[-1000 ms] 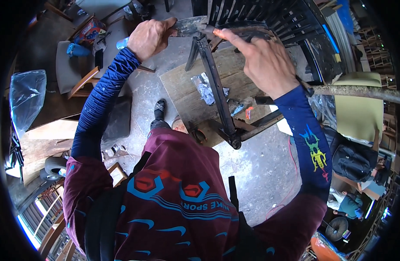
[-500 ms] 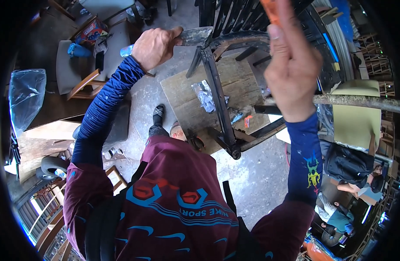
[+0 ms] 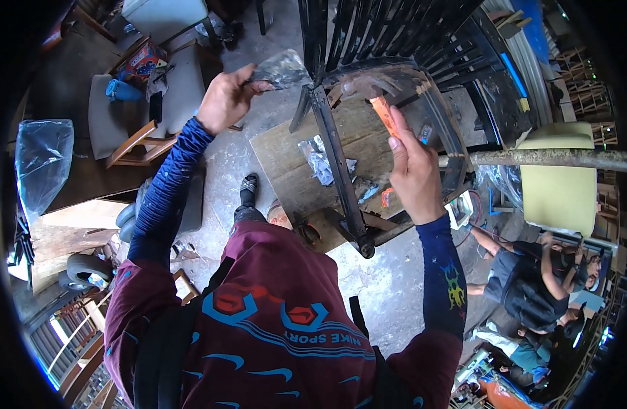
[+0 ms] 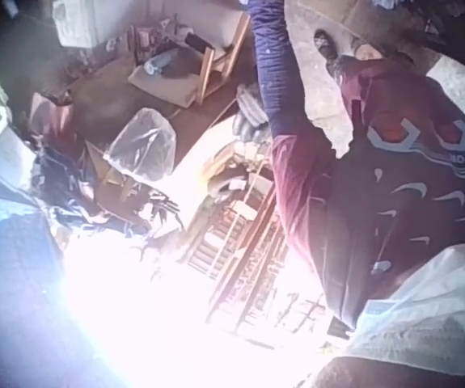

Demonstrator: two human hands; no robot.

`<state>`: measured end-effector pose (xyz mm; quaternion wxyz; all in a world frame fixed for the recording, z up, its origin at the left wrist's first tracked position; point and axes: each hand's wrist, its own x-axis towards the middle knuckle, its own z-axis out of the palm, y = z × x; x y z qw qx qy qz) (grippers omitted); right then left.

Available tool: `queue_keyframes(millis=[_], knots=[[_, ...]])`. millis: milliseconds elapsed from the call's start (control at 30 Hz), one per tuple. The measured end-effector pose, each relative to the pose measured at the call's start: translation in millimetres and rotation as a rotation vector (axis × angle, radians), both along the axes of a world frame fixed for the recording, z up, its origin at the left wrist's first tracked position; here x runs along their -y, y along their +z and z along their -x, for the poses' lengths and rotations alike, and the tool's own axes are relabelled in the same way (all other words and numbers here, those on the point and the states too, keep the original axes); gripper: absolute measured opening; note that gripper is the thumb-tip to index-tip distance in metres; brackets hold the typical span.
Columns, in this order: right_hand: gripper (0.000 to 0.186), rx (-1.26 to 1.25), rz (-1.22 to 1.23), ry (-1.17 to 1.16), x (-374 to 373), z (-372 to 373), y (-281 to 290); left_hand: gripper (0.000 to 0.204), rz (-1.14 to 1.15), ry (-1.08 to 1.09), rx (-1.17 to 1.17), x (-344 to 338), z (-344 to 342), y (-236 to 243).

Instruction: The person is repairing a wooden chair using a hammer, scraper, and pliers to remove hardware and fix joints.

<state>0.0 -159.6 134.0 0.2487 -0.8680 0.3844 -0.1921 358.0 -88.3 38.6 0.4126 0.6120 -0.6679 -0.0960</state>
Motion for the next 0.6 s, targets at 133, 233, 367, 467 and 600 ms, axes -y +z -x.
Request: queue_keyframes(millis=[133,233,367,467,600], knots=[[0.047,0.059,0.150,0.095,-8.3,-0.8,-4.0,0.010,-0.024,0.085,0.357,4.0,13.8,9.2],[0.051,0.100,0.281,0.141,-13.9,-13.9,13.0,0.011,-0.037,0.126,0.416,3.4,26.3,16.1],[0.053,0.147,0.405,0.137,-14.7,-32.1,34.7,0.009,-0.115,0.180,0.556,-1.5,45.9,37.2],[0.060,-0.114,0.415,0.117,2.3,-33.2,22.4,0.025,-0.180,0.170,0.641,1.8,51.3,47.5],[0.071,-0.105,0.512,0.208,13.5,-29.9,31.0,0.027,-0.267,0.170,0.688,2.5,44.5,30.2]])
